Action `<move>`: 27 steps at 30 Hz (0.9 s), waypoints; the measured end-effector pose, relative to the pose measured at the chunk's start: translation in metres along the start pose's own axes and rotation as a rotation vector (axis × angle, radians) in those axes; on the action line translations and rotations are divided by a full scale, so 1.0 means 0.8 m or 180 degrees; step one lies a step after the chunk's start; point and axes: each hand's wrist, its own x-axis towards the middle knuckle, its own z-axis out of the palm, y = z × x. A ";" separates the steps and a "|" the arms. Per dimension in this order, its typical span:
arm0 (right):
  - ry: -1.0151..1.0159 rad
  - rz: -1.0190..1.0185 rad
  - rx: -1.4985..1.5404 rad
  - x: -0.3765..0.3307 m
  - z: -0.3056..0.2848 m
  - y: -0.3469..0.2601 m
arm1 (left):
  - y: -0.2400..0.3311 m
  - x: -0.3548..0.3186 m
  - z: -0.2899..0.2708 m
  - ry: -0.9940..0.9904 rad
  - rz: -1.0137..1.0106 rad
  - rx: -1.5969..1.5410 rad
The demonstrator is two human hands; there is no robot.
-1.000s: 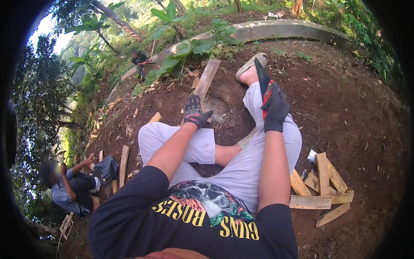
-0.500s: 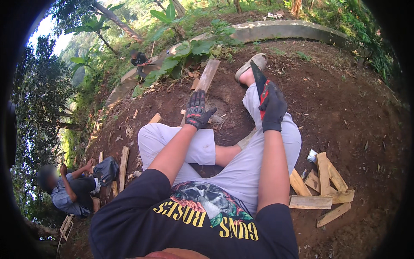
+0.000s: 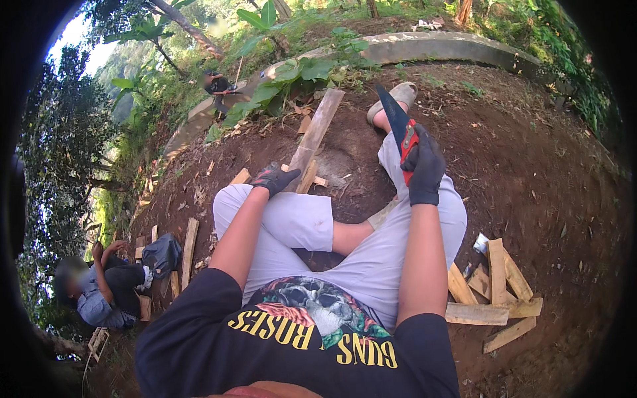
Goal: The person sits cross-legged on the ground and uses a hand saw to cut a piece of wood that is held in place by their foot. They repeatedly saw back and forth through the wood, creating sawdust, while another person works nearby.
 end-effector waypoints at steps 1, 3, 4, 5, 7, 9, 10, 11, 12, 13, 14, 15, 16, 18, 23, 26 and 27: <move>-0.0131 0.0020 -0.0019 -0.004 0.001 -0.003 | 0.006 -0.001 0.012 0.0270 0.0059 0.0142; -0.0324 0.0027 -0.0043 -0.012 0.010 -0.008 | 0.025 0.001 0.044 0.0829 0.0177 0.0410; -0.0375 0.0026 -0.0050 -0.017 0.015 -0.008 | 0.031 0.007 0.052 0.0755 0.0084 0.0259; -0.0434 0.0017 -0.0068 -0.020 0.019 -0.010 | 0.038 0.018 0.058 0.0685 -0.0002 0.0093; -0.0820 0.0170 0.0347 -0.026 0.015 -0.011 | 0.055 0.025 0.070 0.0543 -0.0140 -0.0070; -0.1092 0.0526 0.0400 -0.037 0.013 -0.012 | 0.065 0.020 0.074 0.0439 -0.0291 -0.0007; -0.1191 0.0792 0.0232 -0.042 0.014 -0.012 | 0.065 0.025 0.075 0.0439 -0.0249 -0.0087; -0.1283 0.1058 0.0058 -0.051 0.016 -0.013 | 0.061 0.027 0.077 0.0417 -0.0166 -0.0120; -0.1613 0.1432 0.0133 -0.052 0.004 -0.005 | 0.056 0.031 0.077 0.0415 -0.0099 -0.0161; -0.1528 0.1715 0.0514 -0.055 -0.005 0.006 | 0.049 0.034 0.077 0.0418 -0.0036 -0.0204; -0.1528 0.1858 0.0337 -0.049 -0.024 0.013 | 0.053 0.029 0.073 0.0385 0.0065 -0.0294; -0.1542 0.2022 0.0161 -0.046 -0.029 0.015 | 0.052 0.027 0.073 0.0386 0.0067 -0.0287; -0.1408 0.2004 -0.0007 -0.043 -0.032 0.019 | 0.053 0.026 0.072 0.0387 0.0069 -0.0281; -0.1131 0.1972 -0.0331 -0.048 -0.016 0.015 | 0.050 0.021 0.073 0.0348 0.0058 -0.0310; -0.1046 0.1374 -0.0373 -0.056 -0.002 0.017 | 0.045 0.030 0.071 0.0225 0.0092 -0.0374; -0.0758 0.1754 -0.0646 -0.061 0.010 0.024 | 0.041 0.037 0.078 0.0234 0.0134 -0.0458; -0.0693 0.1708 -0.0606 -0.062 0.007 0.027 | 0.047 0.032 0.076 0.0218 0.0155 -0.0456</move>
